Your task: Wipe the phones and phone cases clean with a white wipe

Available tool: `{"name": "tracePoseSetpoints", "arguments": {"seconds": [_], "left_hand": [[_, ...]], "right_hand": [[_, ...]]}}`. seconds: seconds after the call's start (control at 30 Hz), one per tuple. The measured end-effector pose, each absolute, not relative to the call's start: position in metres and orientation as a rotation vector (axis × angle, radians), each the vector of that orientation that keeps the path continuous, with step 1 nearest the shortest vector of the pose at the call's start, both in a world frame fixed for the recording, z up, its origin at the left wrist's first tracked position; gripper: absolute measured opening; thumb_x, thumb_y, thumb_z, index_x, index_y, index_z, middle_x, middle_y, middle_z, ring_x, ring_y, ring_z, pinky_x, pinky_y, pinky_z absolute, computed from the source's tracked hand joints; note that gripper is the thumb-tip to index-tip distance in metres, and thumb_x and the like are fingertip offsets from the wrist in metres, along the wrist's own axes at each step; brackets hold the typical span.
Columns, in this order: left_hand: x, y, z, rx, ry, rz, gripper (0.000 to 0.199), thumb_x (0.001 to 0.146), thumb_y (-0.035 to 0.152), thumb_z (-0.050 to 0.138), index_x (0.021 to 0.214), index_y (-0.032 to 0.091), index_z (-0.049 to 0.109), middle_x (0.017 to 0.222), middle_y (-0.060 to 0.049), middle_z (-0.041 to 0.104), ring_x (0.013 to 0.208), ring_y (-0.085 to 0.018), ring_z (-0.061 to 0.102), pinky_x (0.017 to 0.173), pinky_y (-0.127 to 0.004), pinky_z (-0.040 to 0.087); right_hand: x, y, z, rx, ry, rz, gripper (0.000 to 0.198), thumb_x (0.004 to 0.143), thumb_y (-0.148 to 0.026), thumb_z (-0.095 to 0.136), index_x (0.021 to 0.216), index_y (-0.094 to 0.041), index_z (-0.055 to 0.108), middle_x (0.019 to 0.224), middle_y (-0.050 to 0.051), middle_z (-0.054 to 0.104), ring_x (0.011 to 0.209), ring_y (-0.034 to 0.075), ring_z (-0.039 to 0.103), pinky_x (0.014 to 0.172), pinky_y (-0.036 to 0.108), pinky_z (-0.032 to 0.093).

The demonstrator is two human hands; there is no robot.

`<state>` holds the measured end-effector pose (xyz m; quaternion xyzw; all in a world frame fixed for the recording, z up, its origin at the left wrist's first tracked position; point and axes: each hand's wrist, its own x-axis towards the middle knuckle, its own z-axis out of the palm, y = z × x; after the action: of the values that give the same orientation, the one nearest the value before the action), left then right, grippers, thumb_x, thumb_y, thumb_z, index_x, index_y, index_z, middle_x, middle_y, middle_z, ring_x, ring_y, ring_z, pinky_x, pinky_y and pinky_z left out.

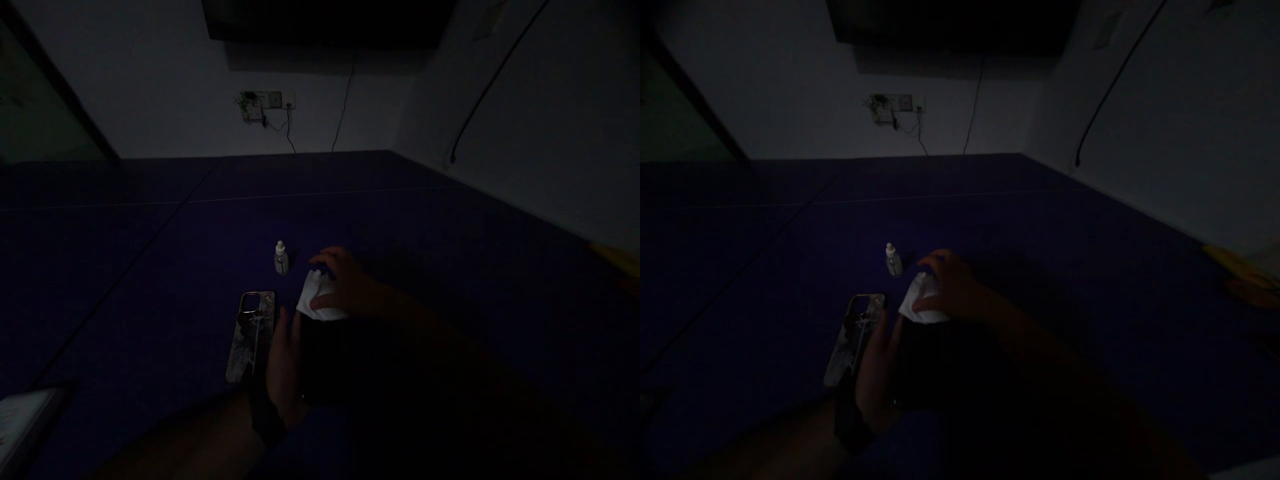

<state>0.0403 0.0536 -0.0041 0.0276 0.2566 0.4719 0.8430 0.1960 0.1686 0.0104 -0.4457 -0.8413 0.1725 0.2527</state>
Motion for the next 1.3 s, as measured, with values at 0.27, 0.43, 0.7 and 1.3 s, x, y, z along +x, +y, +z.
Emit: {"name": "tracePoseSetpoints", "arguments": {"seconds": [0.27,0.43,0.7,1.3], "left_hand": [[0.041,0.055,-0.003,0.086,0.494,1.010,0.072,0.100,0.062,0.042,0.159,0.022,0.040,0.137,-0.013,0.067,0.131,-0.037,0.060,0.113,-0.051,0.041],[0.037,0.054,-0.015,0.124,0.469,1.023,0.072,0.097,0.064,0.049,0.159,0.030,0.039,0.137,-0.010,0.068,0.130,-0.035,0.061,0.113,-0.051,0.040],[0.041,0.054,-0.006,0.115,0.462,1.010,0.075,0.096,0.066,0.049,0.155,0.019,0.047,0.129,-0.014,0.071,0.124,-0.037,0.064,0.109,-0.050,0.044],[0.042,0.054,-0.001,0.150,0.480,1.035,0.071,0.098,0.065,0.045,0.158,0.027,0.041,0.132,-0.011,0.070,0.125,-0.035,0.063,0.111,-0.050,0.043]], "right_hand": [[0.183,0.151,0.009,-1.119,-2.435,0.464,0.095,0.055,-0.055,0.098,0.137,-0.027,0.058,0.141,0.013,0.053,0.130,0.038,0.052,0.107,0.058,0.042],[0.196,0.161,0.019,-1.260,-2.425,0.490,0.097,0.056,-0.050,0.098,0.140,-0.027,0.056,0.144,0.014,0.051,0.131,0.039,0.051,0.107,0.060,0.041],[0.180,0.147,0.008,-1.135,-2.425,0.452,0.090,0.059,-0.055,0.096,0.136,-0.027,0.058,0.139,0.012,0.056,0.126,0.037,0.054,0.104,0.055,0.043],[0.192,0.155,0.023,-1.264,-2.456,0.408,0.095,0.055,-0.055,0.097,0.138,-0.028,0.058,0.141,0.014,0.056,0.127,0.040,0.054,0.103,0.059,0.043]]}}
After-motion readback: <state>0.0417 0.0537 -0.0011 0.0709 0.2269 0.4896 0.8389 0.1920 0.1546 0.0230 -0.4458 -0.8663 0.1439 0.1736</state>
